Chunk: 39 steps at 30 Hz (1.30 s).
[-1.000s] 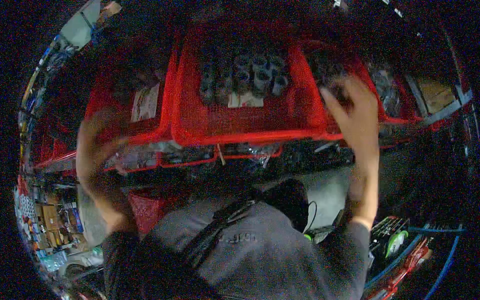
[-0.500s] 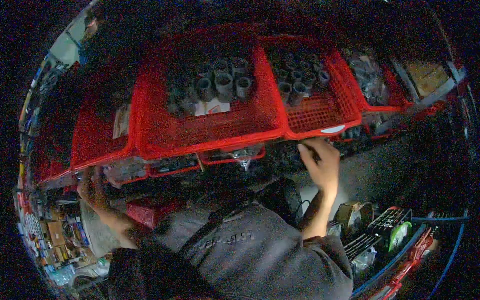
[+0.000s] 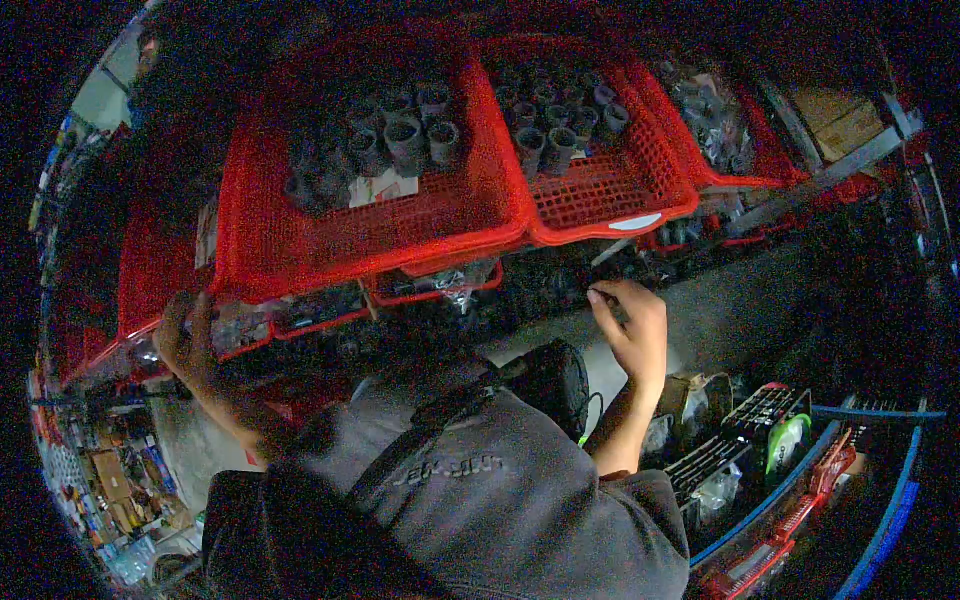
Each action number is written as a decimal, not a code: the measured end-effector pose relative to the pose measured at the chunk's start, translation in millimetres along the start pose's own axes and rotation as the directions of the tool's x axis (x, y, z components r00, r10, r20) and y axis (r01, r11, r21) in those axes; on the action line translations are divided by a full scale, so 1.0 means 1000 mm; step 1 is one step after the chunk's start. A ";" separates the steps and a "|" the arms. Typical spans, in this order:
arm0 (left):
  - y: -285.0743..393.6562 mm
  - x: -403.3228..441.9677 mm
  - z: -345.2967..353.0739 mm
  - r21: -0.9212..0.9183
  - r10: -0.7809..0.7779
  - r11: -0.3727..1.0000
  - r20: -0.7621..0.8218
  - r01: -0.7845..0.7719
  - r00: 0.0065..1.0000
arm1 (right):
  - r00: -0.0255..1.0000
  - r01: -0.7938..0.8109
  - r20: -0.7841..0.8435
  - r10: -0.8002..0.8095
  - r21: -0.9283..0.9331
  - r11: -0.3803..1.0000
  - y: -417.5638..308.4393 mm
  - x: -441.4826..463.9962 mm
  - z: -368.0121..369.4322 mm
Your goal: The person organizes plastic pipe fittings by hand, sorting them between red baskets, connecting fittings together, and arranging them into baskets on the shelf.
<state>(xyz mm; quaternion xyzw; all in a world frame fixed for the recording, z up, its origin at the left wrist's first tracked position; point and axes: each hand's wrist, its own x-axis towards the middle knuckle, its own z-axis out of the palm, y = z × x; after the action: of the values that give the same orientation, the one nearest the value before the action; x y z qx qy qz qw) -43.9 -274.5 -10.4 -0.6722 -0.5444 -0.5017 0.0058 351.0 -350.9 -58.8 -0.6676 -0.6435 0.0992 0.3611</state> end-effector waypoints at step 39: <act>-0.120 -0.137 -0.239 0.163 -0.266 0.941 -0.188 0.297 0.946 | 0.850 0.442 0.252 -0.463 0.137 0.886 -0.237 0.002 0.160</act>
<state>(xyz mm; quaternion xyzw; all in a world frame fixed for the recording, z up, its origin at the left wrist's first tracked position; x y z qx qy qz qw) -278.6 -457.7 -49.8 -0.5404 -0.6779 -0.4966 0.0422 69.0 -313.0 -28.8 -0.4626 -0.8227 0.1277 0.3047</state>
